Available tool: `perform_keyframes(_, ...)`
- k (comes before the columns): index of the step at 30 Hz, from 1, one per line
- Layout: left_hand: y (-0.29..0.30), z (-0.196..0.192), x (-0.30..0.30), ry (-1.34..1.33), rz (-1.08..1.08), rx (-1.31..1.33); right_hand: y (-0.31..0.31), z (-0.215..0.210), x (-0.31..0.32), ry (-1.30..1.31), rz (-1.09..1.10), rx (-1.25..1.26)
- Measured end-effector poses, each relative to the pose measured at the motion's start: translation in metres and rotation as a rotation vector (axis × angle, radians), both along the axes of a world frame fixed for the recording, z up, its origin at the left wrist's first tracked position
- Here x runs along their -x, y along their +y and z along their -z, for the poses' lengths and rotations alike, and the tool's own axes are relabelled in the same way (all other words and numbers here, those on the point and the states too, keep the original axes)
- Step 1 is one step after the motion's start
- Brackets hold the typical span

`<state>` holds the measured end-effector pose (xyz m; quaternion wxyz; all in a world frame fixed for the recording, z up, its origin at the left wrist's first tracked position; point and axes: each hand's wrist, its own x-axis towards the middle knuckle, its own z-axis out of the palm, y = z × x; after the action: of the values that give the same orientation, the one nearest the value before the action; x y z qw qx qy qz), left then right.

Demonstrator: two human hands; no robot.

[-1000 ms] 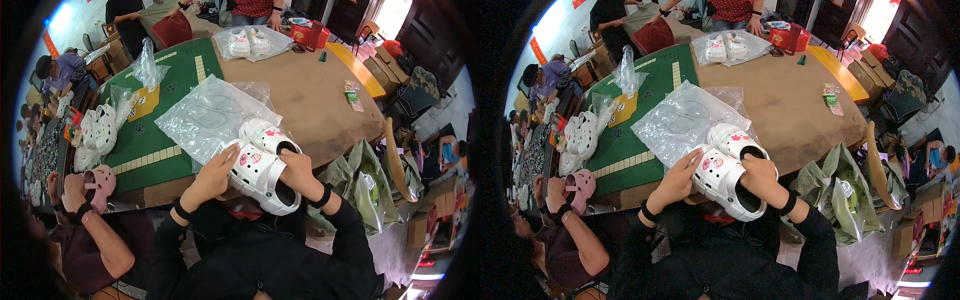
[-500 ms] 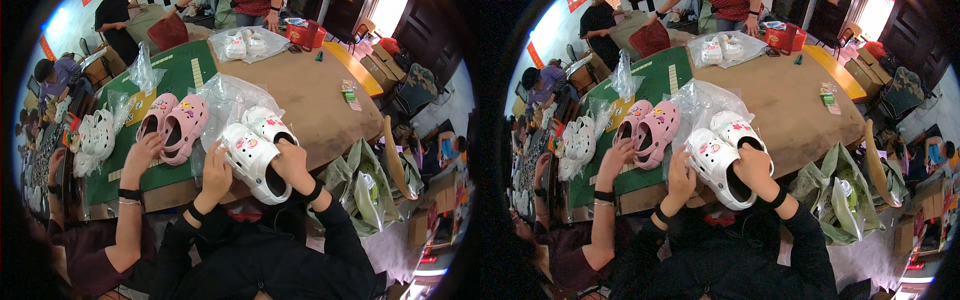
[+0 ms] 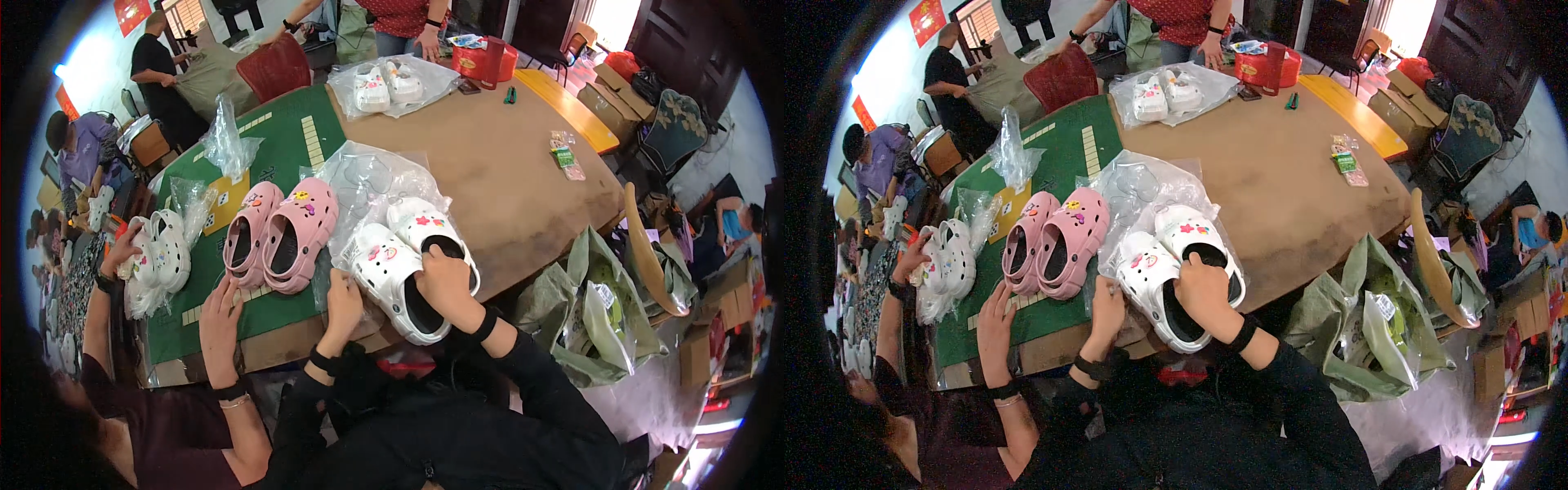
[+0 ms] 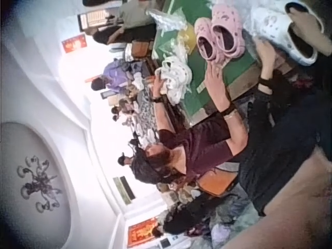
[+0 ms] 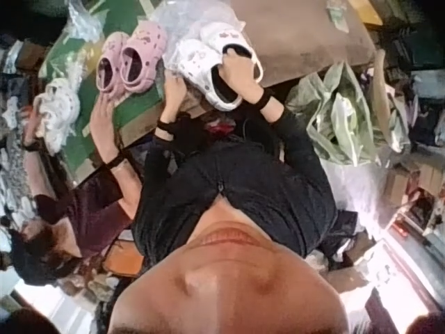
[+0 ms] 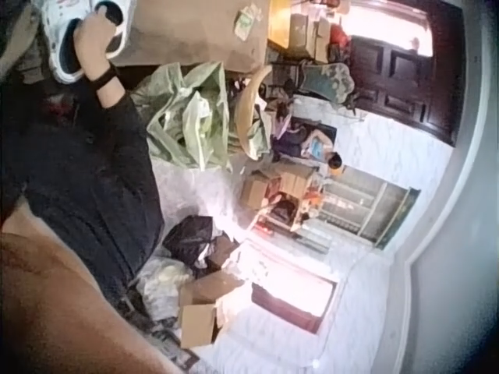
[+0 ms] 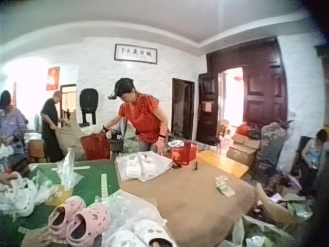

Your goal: Packing pairs of clog-style shoes into individual plastic bags and then into a larger green carry bag.

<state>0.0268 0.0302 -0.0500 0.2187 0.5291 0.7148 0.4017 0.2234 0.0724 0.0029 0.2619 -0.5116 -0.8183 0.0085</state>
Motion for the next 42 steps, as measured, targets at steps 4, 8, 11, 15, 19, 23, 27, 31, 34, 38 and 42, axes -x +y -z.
perform_keyframes(4, 0.004, 0.01, 0.004, -0.425, 0.03, 0.056, 0.001, -0.004, 0.002, -0.019, -0.036, 0.111)
perform_keyframes(8, -0.009, 0.005, -0.003, -1.138, 0.036, 0.012, 0.011, -0.013, -0.025, 0.157, -0.341, 0.341)
perform_keyframes(11, -0.014, 0.0, -0.009, -1.048, 0.062, -0.05, 0.03, -0.038, -0.067, 0.356, -0.652, 0.525)
perform_keyframes(15, -0.016, -0.011, -0.021, -0.981, 0.014, -0.062, 0.094, -0.044, -0.088, 0.675, -0.022, 0.515)
perform_keyframes(19, -0.009, 0.007, -0.016, -0.946, -0.031, -0.044, 0.166, 0.016, -0.082, 0.353, 0.16, 0.797)
perform_keyframes(23, -0.003, 0.013, -0.008, -0.893, -0.101, -0.03, 0.178, 0.043, -0.071, 0.439, 0.009, 0.884)
perform_keyframes(27, 0.005, 0.048, 0.006, -0.683, -0.12, -0.095, 0.179, 0.054, -0.053, 0.743, 0.037, 0.918)
perform_keyframes(31, 0.014, 0.044, -0.002, -0.562, -0.153, -0.092, 0.185, 0.066, -0.071, 0.768, 0.264, 0.796)
perform_keyframes(34, 0.014, 0.037, 0.0, -0.518, -0.17, -0.078, 0.181, 0.065, -0.072, 1.002, 0.268, 0.74)
perform_keyframes(38, 0.01, 0.026, 0.0, -0.348, -0.059, -0.012, 0.178, 0.069, -0.079, 1.057, 0.31, 0.657)
perform_keyframes(42, -0.004, -0.025, 0.018, -0.076, 0.003, -0.106, 0.167, 0.049, -0.091, 0.903, 0.379, 0.755)
